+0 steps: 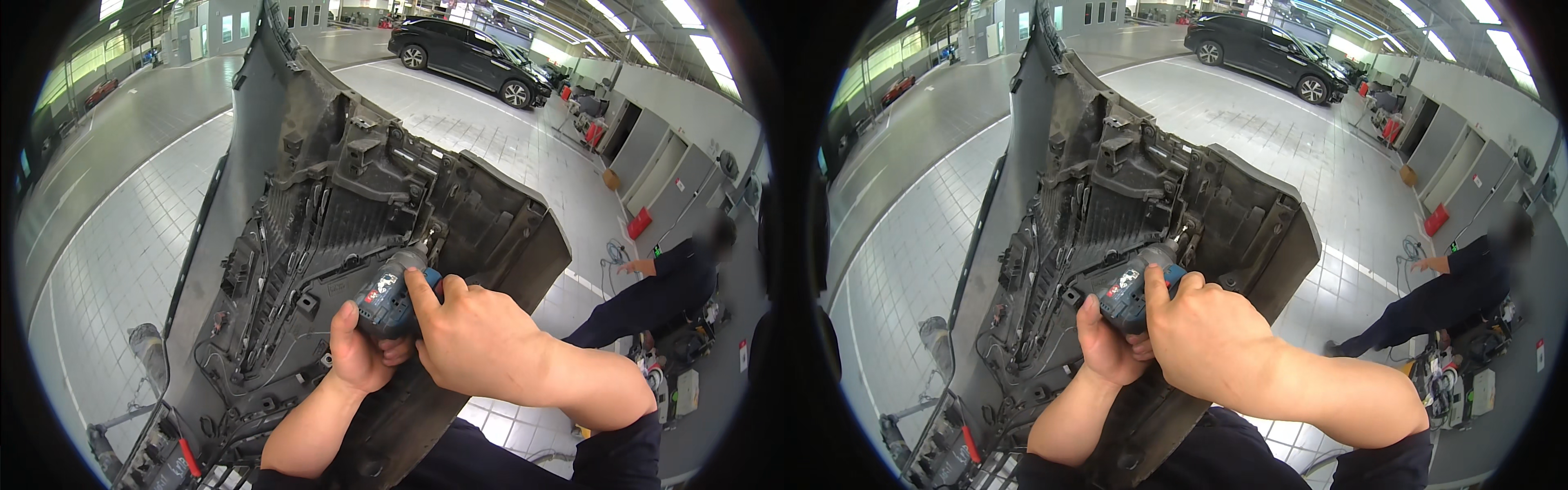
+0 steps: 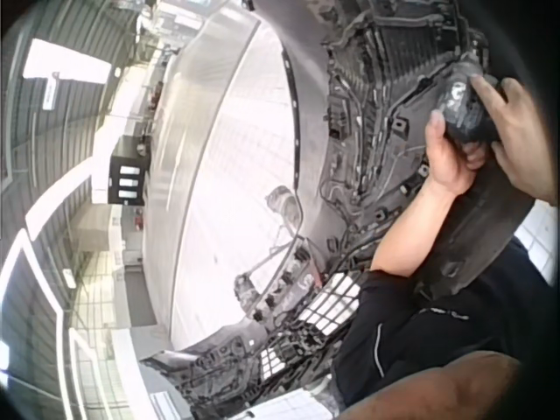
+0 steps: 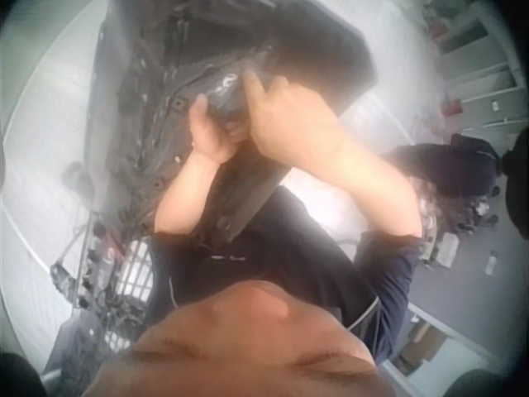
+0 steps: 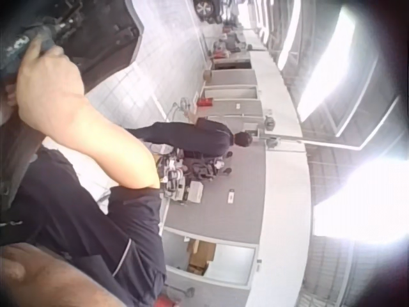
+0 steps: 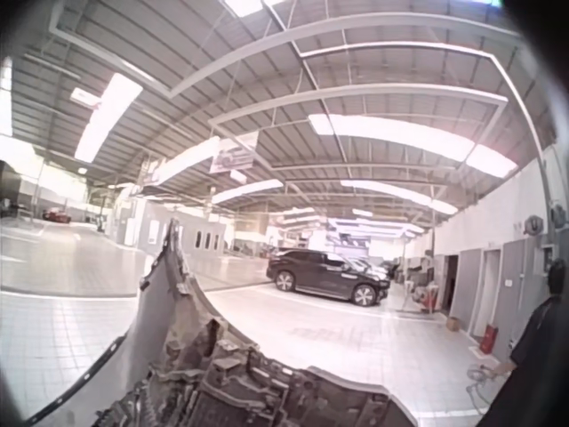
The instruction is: The person removes fasteners and clips from a car bumper using a cordless drill and a pry tool. They detach wiring harnesses and connectors, then separate a plastic trim piece from the bumper assembly.
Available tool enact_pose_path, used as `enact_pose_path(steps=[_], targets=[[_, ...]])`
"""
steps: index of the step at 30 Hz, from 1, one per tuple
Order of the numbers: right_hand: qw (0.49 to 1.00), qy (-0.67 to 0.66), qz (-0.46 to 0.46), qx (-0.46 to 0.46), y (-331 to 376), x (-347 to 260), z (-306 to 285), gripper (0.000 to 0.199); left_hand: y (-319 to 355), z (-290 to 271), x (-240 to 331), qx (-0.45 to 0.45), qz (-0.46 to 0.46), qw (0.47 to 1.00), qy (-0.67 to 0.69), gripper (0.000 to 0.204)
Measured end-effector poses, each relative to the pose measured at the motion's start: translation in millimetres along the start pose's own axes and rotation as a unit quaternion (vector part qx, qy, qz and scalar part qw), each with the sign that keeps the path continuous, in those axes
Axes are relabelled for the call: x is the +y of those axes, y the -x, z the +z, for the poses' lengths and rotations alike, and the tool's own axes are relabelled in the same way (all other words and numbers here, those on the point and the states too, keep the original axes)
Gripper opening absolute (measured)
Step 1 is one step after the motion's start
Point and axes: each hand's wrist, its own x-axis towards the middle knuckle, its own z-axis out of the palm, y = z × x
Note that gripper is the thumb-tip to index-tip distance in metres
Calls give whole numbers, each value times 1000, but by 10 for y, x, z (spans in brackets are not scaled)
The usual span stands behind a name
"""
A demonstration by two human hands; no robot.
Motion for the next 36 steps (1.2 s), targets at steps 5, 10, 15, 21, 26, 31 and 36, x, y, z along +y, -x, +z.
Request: enact_pose_path(steps=[5,10,15,21,26,31,36], targets=[[1000,10,5,4,33,5,10,72,-11,17,-12,-1,-5,1000,-2,95],[1000,-14,9,-6,34,29,-36,71,-24,27,-41,12,-8,1000,-4,96],[1000,-16,2,5,63,21,-27,72,49,139,1,21,30,999,-28,94],[1000,-21,7,-16,23,34,-47,72,6,45,-22,5,21,1000,-16,92],[1000,-21,7,-10,15,37,-27,72,-9,3,-41,-8,15,1000,-10,91],[999,-28,17,-18,6,44,-32,72,-16,-1,-45,6,6,1000,-14,90],[999,-28,21,-24,-20,40,-33,72,-19,-8,-46,0,9,1000,-4,91]])
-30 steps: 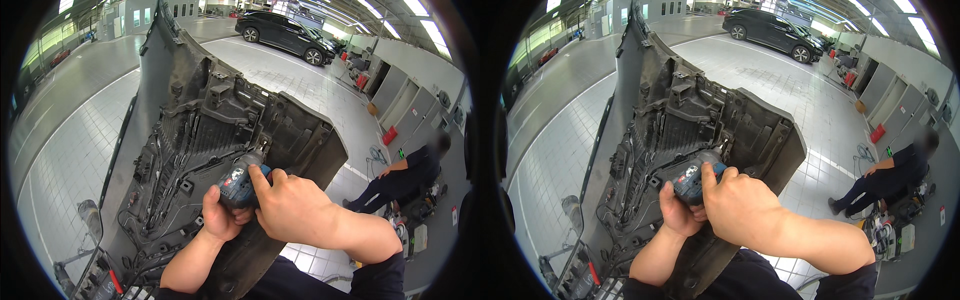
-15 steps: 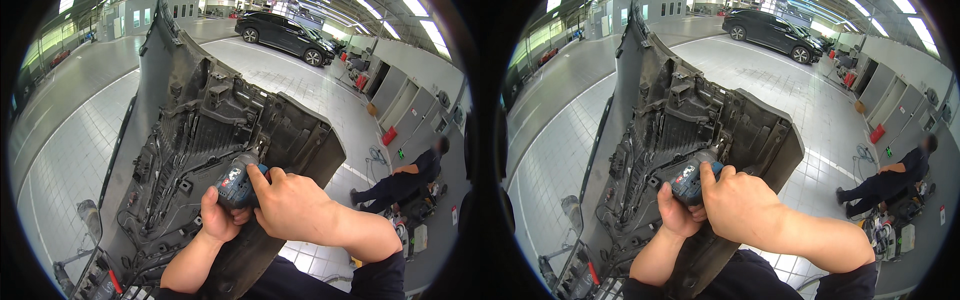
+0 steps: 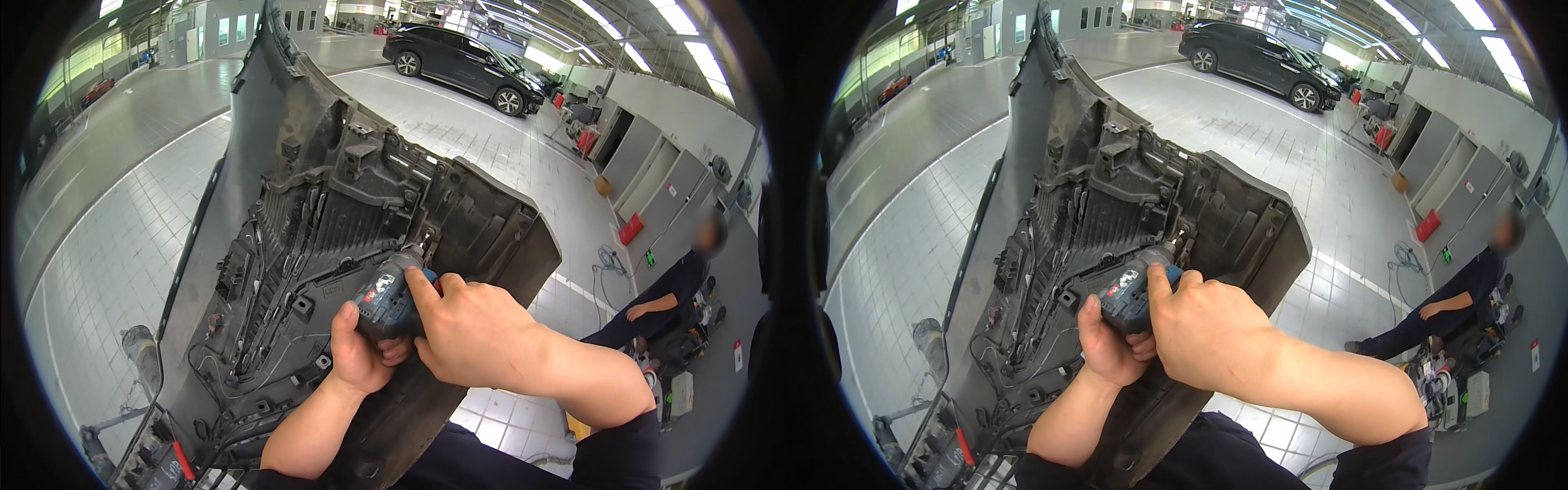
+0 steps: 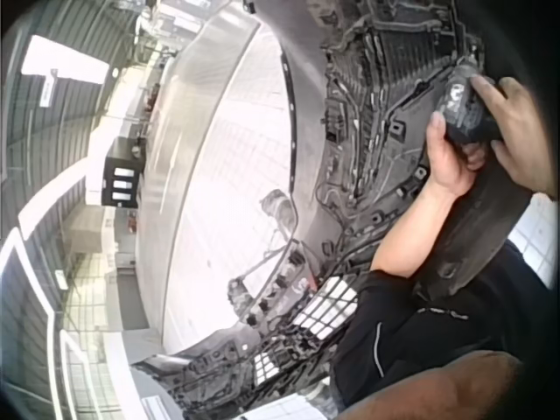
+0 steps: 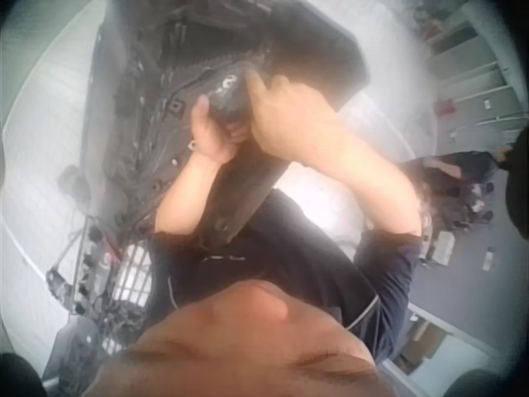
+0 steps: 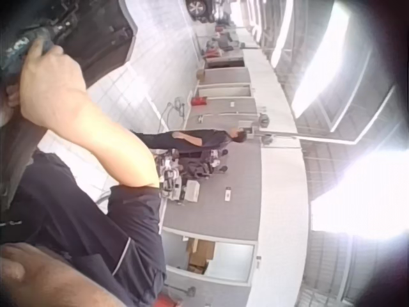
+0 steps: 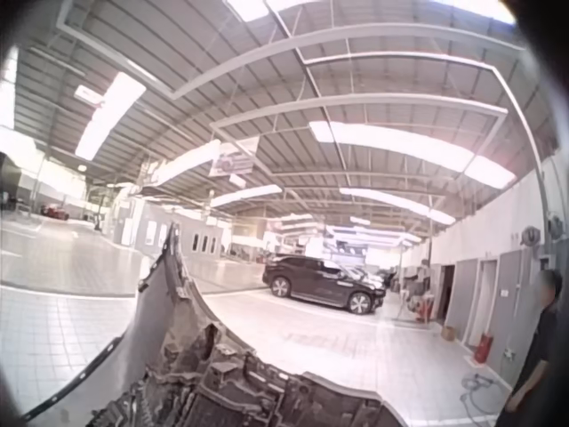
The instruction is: The person removes fasteners and clips from a car bumper using a cordless drill and a pry tool. They detach wiring harnesses and connectors, then separate a plastic trim piece from the bumper assembly.
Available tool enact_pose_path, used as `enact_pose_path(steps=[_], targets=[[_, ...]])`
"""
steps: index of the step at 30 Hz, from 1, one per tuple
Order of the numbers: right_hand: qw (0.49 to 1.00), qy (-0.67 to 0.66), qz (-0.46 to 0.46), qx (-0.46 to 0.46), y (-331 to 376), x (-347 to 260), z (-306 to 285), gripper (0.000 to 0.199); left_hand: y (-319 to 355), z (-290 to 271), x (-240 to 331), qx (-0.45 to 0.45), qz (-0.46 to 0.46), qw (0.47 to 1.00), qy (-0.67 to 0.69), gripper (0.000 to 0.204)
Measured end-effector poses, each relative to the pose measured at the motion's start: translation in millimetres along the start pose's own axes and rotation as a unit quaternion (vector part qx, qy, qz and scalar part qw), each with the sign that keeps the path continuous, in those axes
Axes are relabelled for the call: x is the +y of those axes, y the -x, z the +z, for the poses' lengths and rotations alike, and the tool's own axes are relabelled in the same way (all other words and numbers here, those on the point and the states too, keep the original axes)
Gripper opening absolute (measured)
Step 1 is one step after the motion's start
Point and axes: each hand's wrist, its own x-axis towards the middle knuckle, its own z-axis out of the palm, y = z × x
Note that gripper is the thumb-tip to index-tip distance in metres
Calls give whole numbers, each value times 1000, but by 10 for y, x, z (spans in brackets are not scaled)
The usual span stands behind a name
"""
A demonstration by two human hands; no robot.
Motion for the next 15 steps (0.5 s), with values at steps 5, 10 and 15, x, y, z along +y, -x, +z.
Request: enact_pose_path(steps=[5,10,15], targets=[[1000,5,7,-11,-9,-8,-24,73,-23,-25,-7,-14,1,1000,8,81],[1000,4,19,-21,1,15,-49,75,-21,49,6,-18,14,1000,-10,77],[999,10,23,-28,-30,-2,-58,76,-52,-25,-9,-33,9,999,-5,78]])
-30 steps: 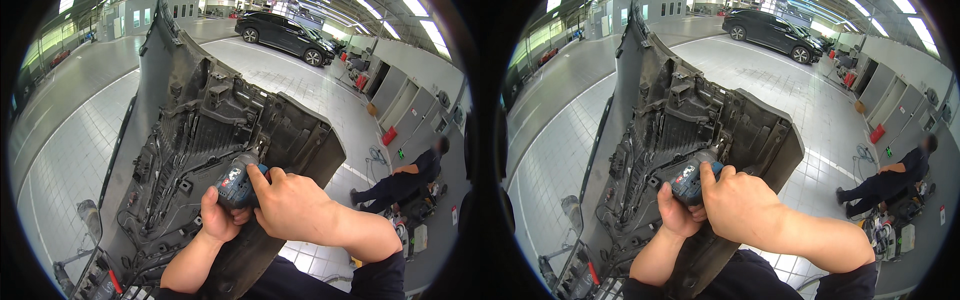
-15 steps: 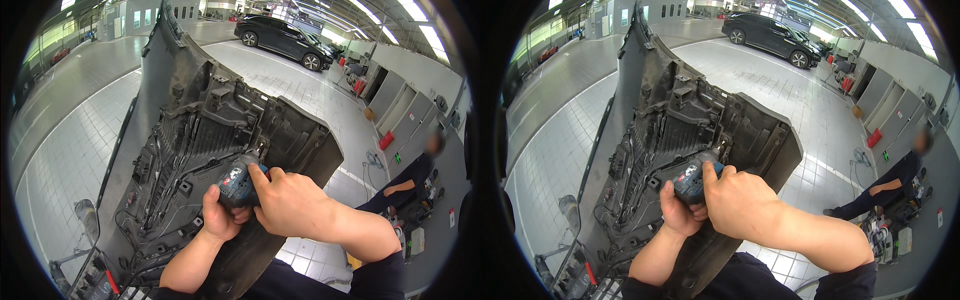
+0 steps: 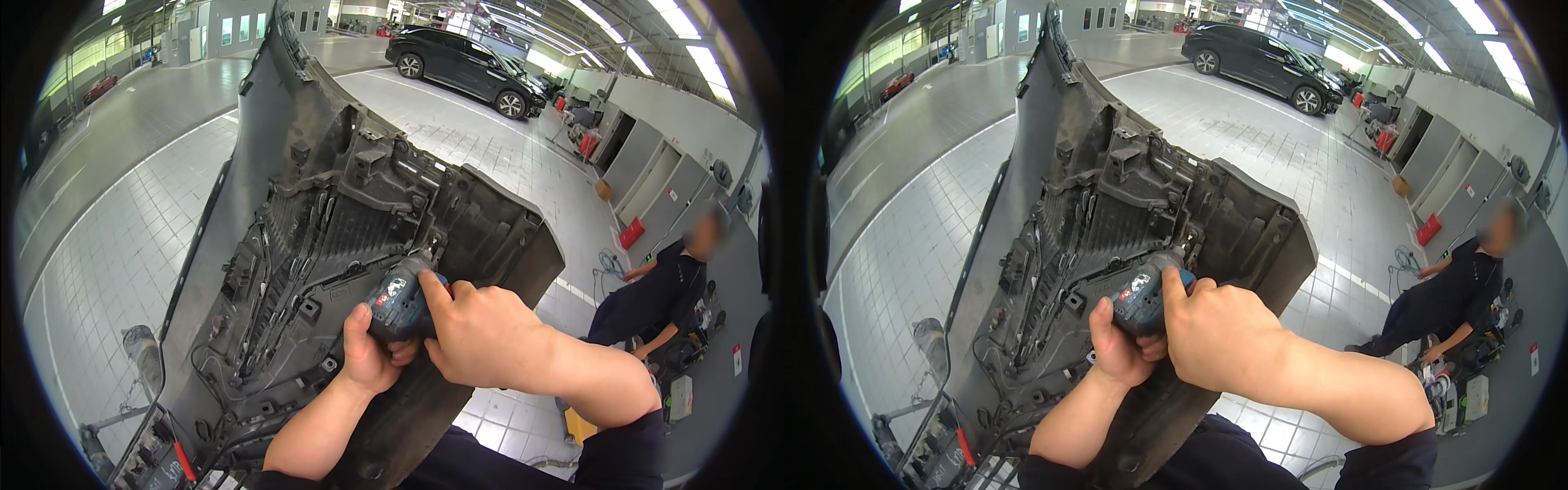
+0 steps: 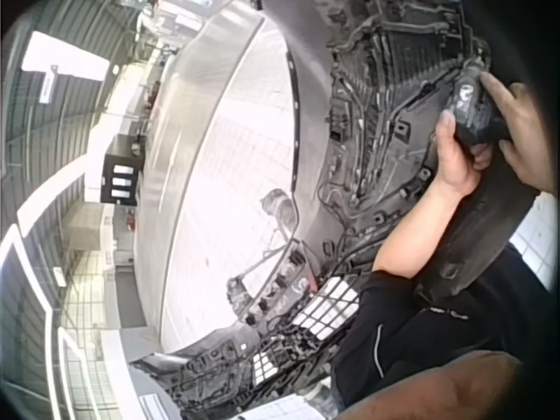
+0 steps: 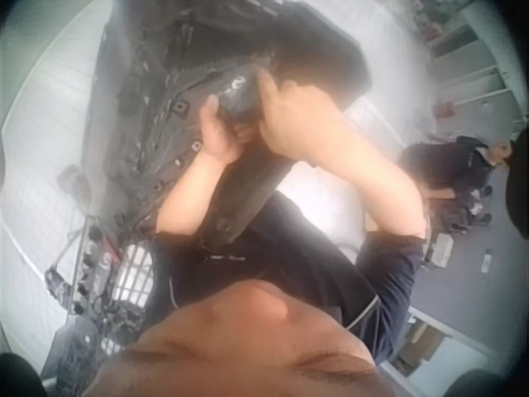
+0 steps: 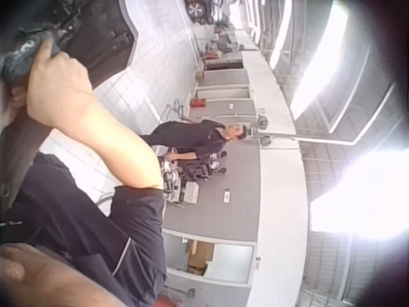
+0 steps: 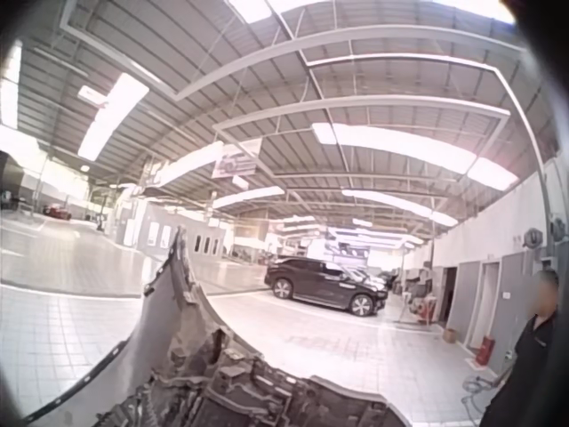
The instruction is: The person removes fasteners and clips from a car bumper using a cordless drill and a pry tool. They detach wiring harnesses and connectors, then separate a plastic trim piece from the bumper assembly.
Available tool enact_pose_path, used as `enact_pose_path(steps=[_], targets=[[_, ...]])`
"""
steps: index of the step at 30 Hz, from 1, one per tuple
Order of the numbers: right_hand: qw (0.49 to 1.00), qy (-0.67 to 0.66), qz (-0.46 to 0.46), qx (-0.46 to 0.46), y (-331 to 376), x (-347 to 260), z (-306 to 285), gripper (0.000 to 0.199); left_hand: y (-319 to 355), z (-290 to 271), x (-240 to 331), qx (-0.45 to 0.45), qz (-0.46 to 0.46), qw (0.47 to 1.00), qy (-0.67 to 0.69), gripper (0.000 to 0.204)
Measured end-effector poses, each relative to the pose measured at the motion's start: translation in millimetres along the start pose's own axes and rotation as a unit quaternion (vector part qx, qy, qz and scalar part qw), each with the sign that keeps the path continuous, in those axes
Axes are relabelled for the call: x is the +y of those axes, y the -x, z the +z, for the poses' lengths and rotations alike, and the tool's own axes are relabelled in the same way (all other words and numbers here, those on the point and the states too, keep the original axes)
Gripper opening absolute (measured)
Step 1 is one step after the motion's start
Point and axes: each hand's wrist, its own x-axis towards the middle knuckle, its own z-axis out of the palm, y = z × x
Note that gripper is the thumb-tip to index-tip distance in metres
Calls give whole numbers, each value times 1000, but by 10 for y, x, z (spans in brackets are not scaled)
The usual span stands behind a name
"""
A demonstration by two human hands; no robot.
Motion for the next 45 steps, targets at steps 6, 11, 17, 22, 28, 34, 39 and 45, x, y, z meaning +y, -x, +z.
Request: enact_pose_path(steps=[6,11,17,22,28,34,39,45], targets=[[1000,9,-4,-3,-31,-26,5,76,-2,17,-5,13,5,1000,12,79],[1000,-16,11,14,-40,-12,21,74,-28,14,43,9,-1,1000,6,78],[998,-51,10,-20,-55,-7,-57,71,91,-53,213,51,-51,995,-64,73],[997,-71,7,30,98,-14,-51,72,159,-409,651,19,162,898,-408,53],[997,-73,-9,39,99,32,-6,70,-723,-154,518,-15,410,595,-691,45],[993,-112,-9,38,121,80,-23,69,-1013,-124,525,-47,463,508,-725,35],[992,-119,-12,48,136,108,-11,69,-1171,-144,540,-70,474,481,-735,25],[988,-150,-18,43,169,231,-48,71,-1330,-151,447,-92,518,488,-697,21]])
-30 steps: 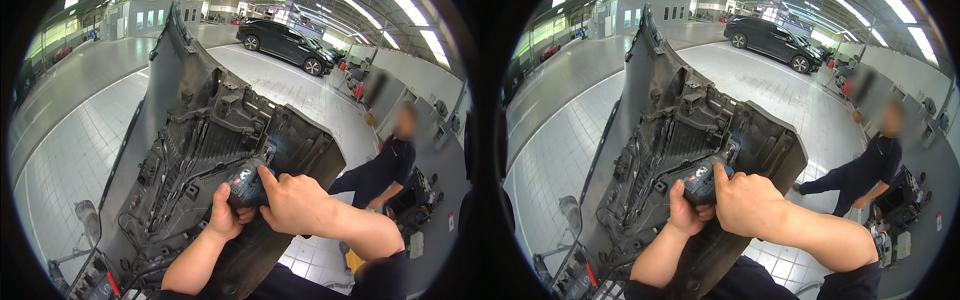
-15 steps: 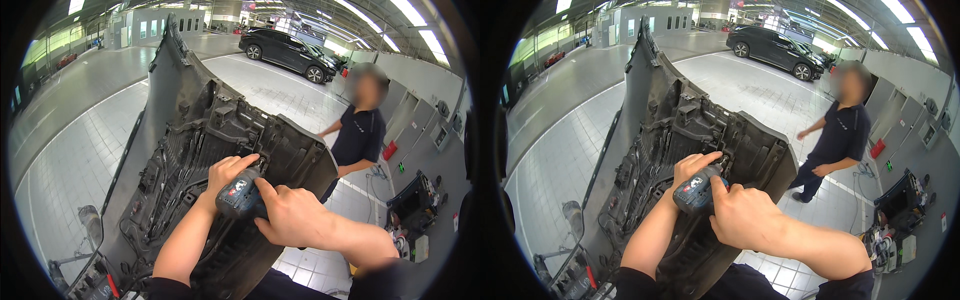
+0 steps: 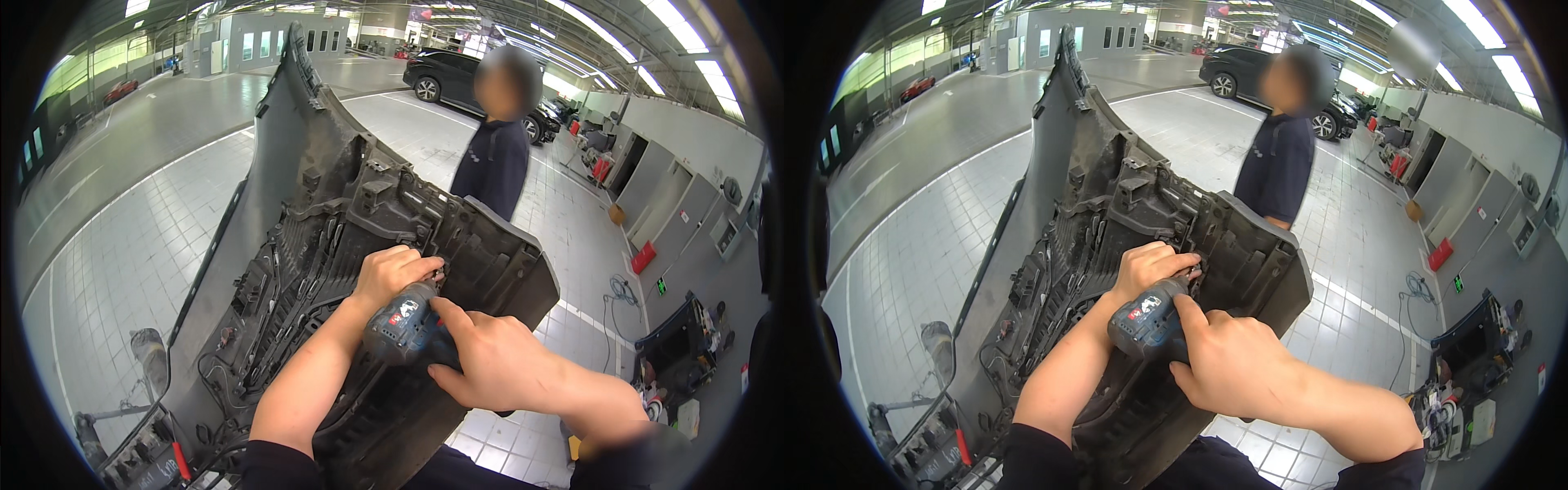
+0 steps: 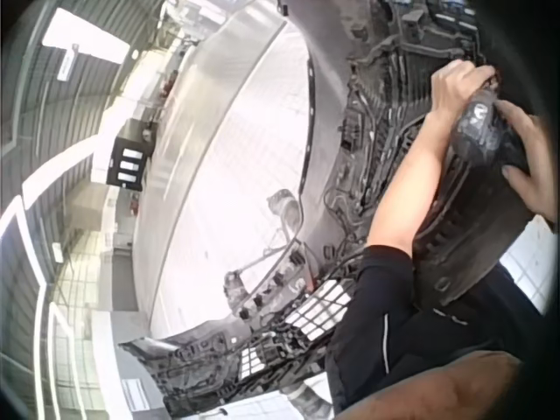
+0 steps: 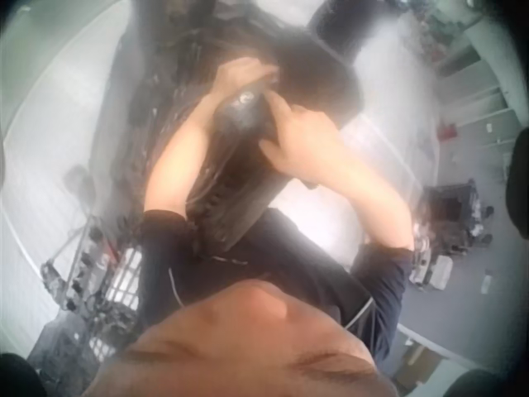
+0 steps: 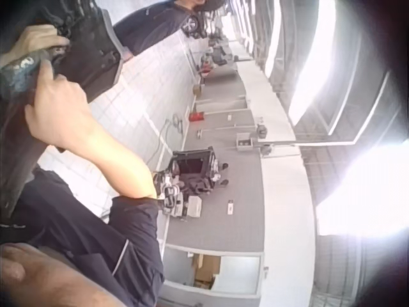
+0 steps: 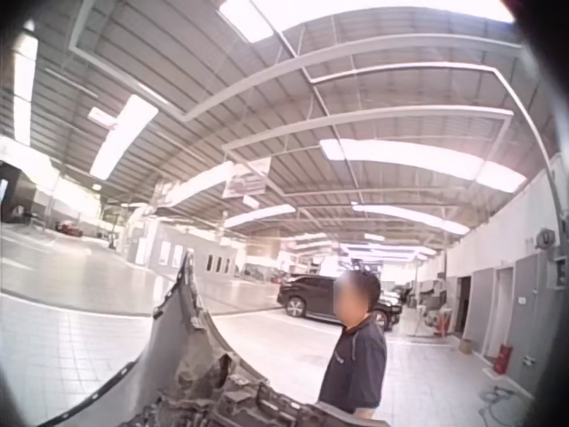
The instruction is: The person removes fasteners and clips from a car bumper using a cordless drill and a pry tool. They detach wiring harnesses and connectors, then separate a plastic trim piece from the bumper assembly.
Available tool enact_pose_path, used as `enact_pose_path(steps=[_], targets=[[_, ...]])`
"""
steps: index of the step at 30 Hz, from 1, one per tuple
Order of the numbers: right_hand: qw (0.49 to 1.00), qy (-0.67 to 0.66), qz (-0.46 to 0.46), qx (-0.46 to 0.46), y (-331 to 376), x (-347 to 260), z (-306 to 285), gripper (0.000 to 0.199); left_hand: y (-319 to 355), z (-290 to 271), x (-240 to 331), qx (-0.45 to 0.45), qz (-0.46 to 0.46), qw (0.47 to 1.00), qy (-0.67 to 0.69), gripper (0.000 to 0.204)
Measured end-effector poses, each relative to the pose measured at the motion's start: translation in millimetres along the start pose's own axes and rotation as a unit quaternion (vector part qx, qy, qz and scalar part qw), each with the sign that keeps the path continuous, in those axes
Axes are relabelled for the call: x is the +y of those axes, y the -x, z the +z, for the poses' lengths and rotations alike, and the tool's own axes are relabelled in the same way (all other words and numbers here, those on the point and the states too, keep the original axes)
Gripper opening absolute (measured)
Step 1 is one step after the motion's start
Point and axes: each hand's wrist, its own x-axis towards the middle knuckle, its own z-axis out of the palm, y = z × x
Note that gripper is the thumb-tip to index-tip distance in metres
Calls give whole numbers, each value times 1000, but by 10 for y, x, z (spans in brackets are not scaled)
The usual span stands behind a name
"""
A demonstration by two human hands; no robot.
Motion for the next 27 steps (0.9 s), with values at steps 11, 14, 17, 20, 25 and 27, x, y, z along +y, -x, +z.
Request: enact_pose_path(steps=[11,14,17,20,25,27], targets=[[986,-48,-155,-31,-91,-563,-204,76,495,-1410,294,5,-365,930,-52,15],[954,1,-291,-75,-408,-969,-67,73,751,-2735,525,187,-589,780,94,21],[898,66,-425,-97,-704,-1444,221,53,1120,-3976,1079,407,-590,684,134,15],[865,141,-449,-174,-1026,-1883,891,43,1390,-4647,2075,492,-592,637,41,14],[840,180,-461,-222,-1492,-2458,1958,47,2113,-4999,3003,458,-714,528,-51,9],[834,207,-462,-220,-1623,-2626,2271,52,2374,-4961,3229,421,-752,500,-84,16]])
